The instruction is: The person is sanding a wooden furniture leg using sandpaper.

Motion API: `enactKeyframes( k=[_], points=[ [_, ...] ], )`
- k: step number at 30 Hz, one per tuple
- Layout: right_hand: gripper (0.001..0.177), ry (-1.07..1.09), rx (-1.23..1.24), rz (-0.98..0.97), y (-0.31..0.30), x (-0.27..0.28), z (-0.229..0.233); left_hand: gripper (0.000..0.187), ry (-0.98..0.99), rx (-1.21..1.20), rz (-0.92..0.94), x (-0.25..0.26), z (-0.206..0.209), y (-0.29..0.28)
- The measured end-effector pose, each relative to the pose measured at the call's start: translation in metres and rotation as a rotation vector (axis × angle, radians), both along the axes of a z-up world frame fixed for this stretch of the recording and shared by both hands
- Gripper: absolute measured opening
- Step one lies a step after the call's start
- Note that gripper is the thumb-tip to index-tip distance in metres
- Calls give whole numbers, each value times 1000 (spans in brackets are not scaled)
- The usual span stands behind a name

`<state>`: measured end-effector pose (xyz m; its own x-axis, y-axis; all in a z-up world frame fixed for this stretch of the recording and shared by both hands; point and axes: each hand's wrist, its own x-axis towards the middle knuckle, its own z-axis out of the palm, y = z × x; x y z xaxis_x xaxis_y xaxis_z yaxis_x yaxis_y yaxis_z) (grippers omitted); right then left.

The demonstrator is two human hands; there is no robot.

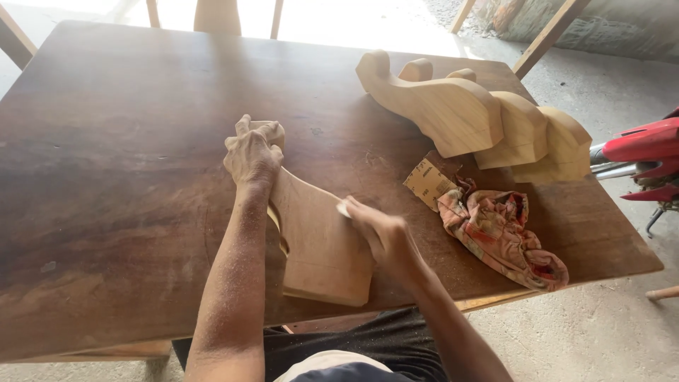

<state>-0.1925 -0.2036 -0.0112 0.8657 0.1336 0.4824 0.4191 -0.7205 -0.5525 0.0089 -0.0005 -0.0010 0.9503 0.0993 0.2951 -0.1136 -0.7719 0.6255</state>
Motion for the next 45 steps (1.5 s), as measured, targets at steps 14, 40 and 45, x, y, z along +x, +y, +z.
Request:
enactKeyframes(
  k=[14,40,45],
  points=[
    [29,112,32,34,22,2,37,47,25,21,-15,-3,6,1],
    [31,-22,-326,266,5,-11,30,40,-66,129,62,4,-12,11],
    [32,-45,-358,358,37,21,35,58,-48,97,63,8,-3,17]
  ],
)
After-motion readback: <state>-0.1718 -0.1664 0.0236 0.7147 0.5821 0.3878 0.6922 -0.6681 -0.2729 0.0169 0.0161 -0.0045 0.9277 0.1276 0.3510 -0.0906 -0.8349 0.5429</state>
